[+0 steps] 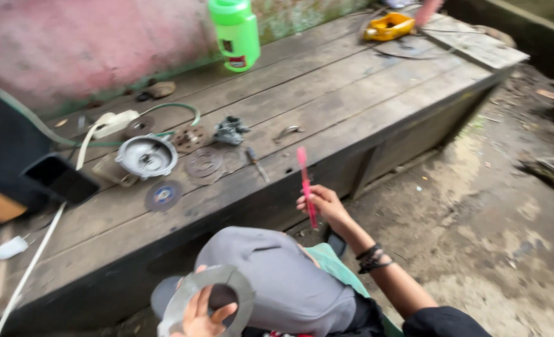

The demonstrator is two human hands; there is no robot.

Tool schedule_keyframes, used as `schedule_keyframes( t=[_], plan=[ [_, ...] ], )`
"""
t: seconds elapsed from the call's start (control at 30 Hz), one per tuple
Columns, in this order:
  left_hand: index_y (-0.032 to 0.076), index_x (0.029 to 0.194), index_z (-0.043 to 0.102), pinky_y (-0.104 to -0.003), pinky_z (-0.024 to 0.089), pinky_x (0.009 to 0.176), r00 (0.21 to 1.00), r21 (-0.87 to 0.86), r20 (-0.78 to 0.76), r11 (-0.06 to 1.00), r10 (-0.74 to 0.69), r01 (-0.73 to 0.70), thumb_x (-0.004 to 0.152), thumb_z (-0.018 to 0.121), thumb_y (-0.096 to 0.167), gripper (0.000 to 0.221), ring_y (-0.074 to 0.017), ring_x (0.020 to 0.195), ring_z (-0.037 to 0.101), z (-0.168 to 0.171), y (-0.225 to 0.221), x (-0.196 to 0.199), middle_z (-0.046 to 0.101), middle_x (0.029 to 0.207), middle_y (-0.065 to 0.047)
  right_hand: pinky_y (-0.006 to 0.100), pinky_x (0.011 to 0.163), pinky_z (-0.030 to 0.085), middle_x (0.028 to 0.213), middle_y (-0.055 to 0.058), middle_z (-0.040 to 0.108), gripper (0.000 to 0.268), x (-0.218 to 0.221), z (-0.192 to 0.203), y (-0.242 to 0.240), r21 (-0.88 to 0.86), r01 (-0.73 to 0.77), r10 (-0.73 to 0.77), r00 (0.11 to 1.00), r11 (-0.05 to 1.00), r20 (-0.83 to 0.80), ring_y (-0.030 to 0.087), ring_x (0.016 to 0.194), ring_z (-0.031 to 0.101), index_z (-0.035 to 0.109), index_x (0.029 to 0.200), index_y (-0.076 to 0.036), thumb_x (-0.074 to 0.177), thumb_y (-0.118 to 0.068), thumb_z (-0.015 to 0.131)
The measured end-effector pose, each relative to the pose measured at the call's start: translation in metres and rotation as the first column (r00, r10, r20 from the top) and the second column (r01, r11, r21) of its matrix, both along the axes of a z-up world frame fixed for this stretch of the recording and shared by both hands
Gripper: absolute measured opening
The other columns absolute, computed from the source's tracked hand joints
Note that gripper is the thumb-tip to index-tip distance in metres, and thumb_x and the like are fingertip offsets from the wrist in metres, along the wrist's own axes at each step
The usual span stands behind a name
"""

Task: Scraping and cleaning a motorcycle clutch plate using a small metal tool and a brush on a workbench.

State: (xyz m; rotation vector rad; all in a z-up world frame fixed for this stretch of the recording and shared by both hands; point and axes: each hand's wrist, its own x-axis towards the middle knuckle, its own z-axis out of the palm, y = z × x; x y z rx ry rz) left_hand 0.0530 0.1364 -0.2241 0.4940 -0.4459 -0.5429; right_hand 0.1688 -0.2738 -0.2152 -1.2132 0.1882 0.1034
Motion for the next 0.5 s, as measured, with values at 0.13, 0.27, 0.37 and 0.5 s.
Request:
schedule_keyframes(
  t=[0.13,0.27,0.37,0.5],
  plan=[
    [-0.017,0.144,0.035,-0.033,0.064,0.07,0.573,0.134,0.161,0.558,0.803,-0.819,0.105,0.042,0.044,0.073,-0.039,0.12,0.06,0.15,-0.092,-0.048,0.044,0.147,-0.037,0.025,0.072,0.044,0.089,0.009,0.067,0.019,-0.016,0.081,0.012,-0.112,0.058,-0.031,0.973,0.992,0.23,0.015,0.079,0.059,0.065,0.101,0.0,0.093,-0.003,0.048],
    [-0.02,0.125,0.058,-0.03,0.056,0.052,0.419,0.321,0.283,0.326,0.863,-0.889,0.1,0.041,0.026,0.056,-0.0298,0.096,0.067,0.184,-0.114,-0.059,0.064,0.13,-0.038,0.023,0.072,0.039,0.082,0.002,0.066,0.036,-0.056,0.147,0.02,-0.396,0.108,0.087,0.892,0.912,0.443,0.01,0.075,0.047,0.069,0.085,0.001,0.101,-0.023,0.047],
    [-0.019,0.12,0.066,-0.025,0.051,0.046,0.386,0.39,0.429,0.217,0.817,-0.895,0.098,0.041,0.023,0.054,-0.0193,0.072,0.062,0.208,-0.118,-0.061,0.072,0.095,-0.022,0.03,0.083,0.037,0.066,-0.001,0.054,0.034,-0.09,0.2,0.05,-0.633,0.19,0.309,0.746,0.751,0.59,0.015,0.065,0.045,0.058,0.067,-0.007,0.088,-0.035,0.06],
    [-0.015,0.113,0.072,-0.025,0.051,0.049,0.441,0.434,0.473,0.233,0.763,-0.87,0.098,0.043,0.019,0.046,-0.0159,0.066,0.057,0.216,-0.114,-0.064,0.07,0.09,-0.016,0.037,0.099,0.037,0.06,-0.001,0.052,0.038,-0.104,0.212,0.073,-0.712,0.219,0.406,0.695,0.667,0.593,0.016,0.062,0.044,0.059,0.066,-0.007,0.08,-0.041,0.069]
  ],
)
